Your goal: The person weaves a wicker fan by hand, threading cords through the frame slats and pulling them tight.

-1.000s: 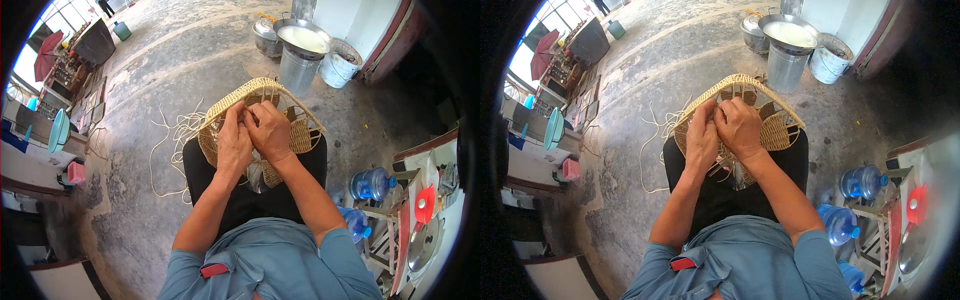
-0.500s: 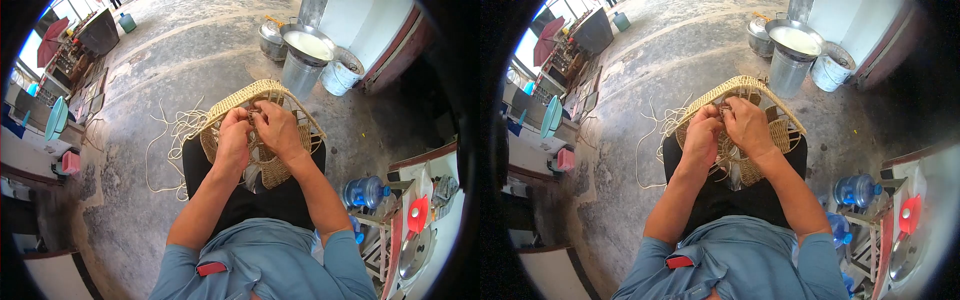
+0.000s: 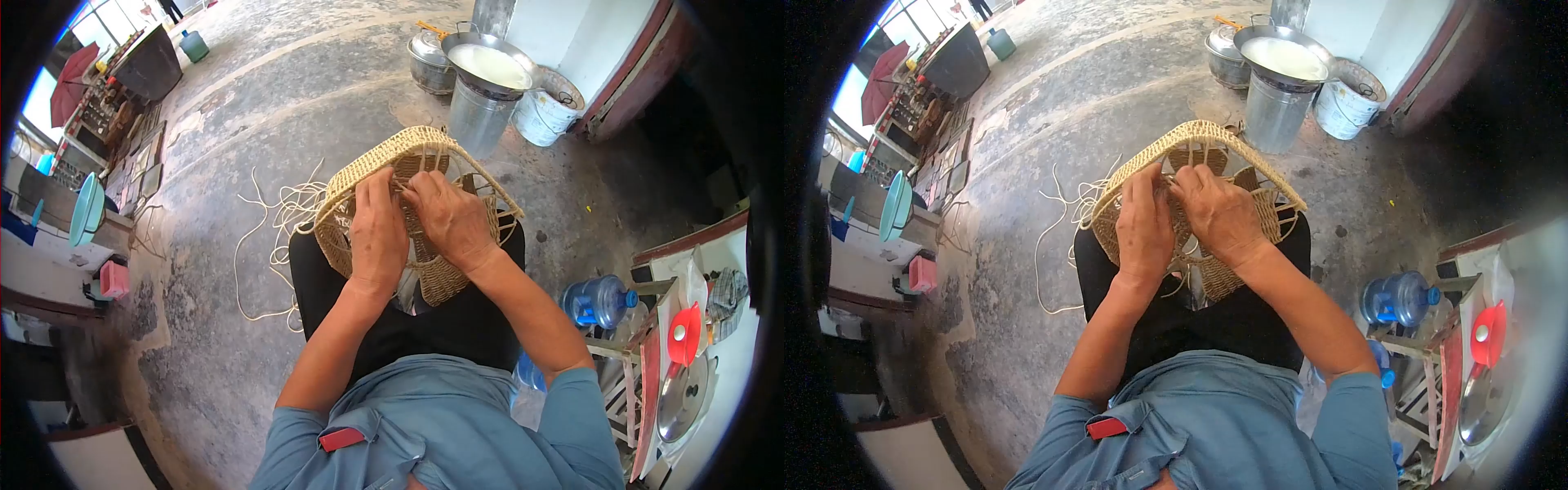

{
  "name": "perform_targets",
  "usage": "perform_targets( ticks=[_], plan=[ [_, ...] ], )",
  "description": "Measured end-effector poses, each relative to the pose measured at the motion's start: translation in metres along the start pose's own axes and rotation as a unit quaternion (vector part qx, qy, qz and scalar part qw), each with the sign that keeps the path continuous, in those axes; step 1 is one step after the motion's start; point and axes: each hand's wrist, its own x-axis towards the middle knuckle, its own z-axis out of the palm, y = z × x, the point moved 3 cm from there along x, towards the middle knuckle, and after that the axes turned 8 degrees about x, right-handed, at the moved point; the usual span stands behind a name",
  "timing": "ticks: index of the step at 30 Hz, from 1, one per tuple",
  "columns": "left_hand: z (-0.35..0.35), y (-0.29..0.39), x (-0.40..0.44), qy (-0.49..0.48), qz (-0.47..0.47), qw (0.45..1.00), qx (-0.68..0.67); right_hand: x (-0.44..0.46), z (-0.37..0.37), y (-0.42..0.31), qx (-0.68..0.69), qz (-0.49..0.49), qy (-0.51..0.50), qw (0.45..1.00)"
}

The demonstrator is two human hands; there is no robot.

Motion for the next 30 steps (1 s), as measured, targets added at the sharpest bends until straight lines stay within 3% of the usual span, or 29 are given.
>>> perform_targets(
  ticks=[6, 16, 19, 22, 25, 30],
  plan=[
    [0.006, 0.003, 0.011, 0.025, 0.147, 0.982, 0.114, -0.021, -0.029, 0.033, -0.054, -0.013, -0.027, 0.998],
    [0.018, 0.003, 0.034, -0.052, 0.192, 0.975, 0.098, -0.016, -0.095, 0.073, -0.134, -0.036, 0.125, 0.982],
    [0.025, 0.002, 0.038, -0.029, 0.173, 0.981, 0.087, -0.003, -0.102, 0.061, -0.078, -0.017, 0.184, 0.98],
    [0.034, 0.005, 0.038, 0.004, 0.16, 0.983, 0.092, -0.004, -0.086, 0.041, 0.08, 0.12, 0.195, 0.97],
    [0.036, 0.005, 0.033, 0.012, 0.169, 0.979, 0.117, -0.014, -0.057, 0.041, 0.139, 0.161, 0.148, 0.966],
    [0.032, 0.01, 0.028, -0.04, 0.169, 0.975, 0.136, -0.013, -0.028, 0.031, 0.108, 0.083, 0.104, 0.985]
  ],
)
